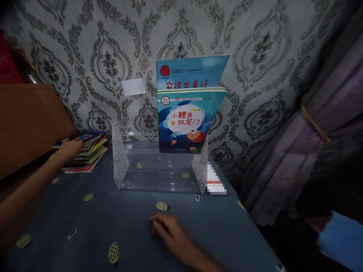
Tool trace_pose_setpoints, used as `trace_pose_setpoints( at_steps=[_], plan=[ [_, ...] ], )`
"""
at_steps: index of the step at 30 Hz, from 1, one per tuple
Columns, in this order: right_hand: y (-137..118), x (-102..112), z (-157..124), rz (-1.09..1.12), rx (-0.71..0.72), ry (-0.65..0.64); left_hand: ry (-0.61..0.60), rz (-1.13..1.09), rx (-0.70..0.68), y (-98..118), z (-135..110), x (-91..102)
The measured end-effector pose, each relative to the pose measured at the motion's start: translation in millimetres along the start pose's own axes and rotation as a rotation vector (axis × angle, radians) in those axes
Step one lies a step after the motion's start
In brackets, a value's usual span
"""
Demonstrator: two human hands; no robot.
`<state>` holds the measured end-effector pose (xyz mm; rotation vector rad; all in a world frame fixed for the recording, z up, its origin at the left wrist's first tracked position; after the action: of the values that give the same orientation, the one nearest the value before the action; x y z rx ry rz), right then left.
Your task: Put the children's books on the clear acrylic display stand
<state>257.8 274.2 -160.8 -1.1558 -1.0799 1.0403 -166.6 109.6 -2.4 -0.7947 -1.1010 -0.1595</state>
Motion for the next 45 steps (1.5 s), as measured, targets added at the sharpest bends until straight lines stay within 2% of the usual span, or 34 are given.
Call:
trace_pose_setpoints(
  at_steps=[6, 10, 16, 21, 27, 37, 45],
  plan=[
    [0, -1, 1, 0.011, 0.022, -0.007, 0.027, 0.129, 0.051, 3, -31, 12.4],
    [3, 0, 1, 0.016, 0.028, 0.001, 0.066, 0.110, 0.129, 6, -24, 15.3],
    [1, -3, 0, 0.009, 0.033, -0.016, 0.091, 0.015, 0.284, 12, -7, 0.7],
    [-2, -1, 0, 0.001, 0.043, -0.004, 0.165, -0.031, 0.344, 17, -21, -6.9],
    [-4, -2, 1, 0.001, 0.043, -0.011, 0.227, -0.083, 0.418, 23, -41, -5.3],
    [-5, -4, 2, 0.017, 0.057, -0.025, 0.253, -0.118, 0.456, 33, -65, 0.0],
    [-3, -5, 1, 0.013, 0.057, -0.018, 0.221, -0.150, 0.417, 43, -81, 3.9]
  ],
)
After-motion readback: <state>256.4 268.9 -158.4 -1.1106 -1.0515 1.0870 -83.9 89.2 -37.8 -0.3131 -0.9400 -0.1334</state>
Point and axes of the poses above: each hand's wrist, its own z-axis towards the middle knuckle, its own x-axis out of the back of the hand, y = z × x, the point moved 10 cm from there along z, towards the middle knuckle, and after that the axes turned 13 degrees about z, right-handed, at the moved point
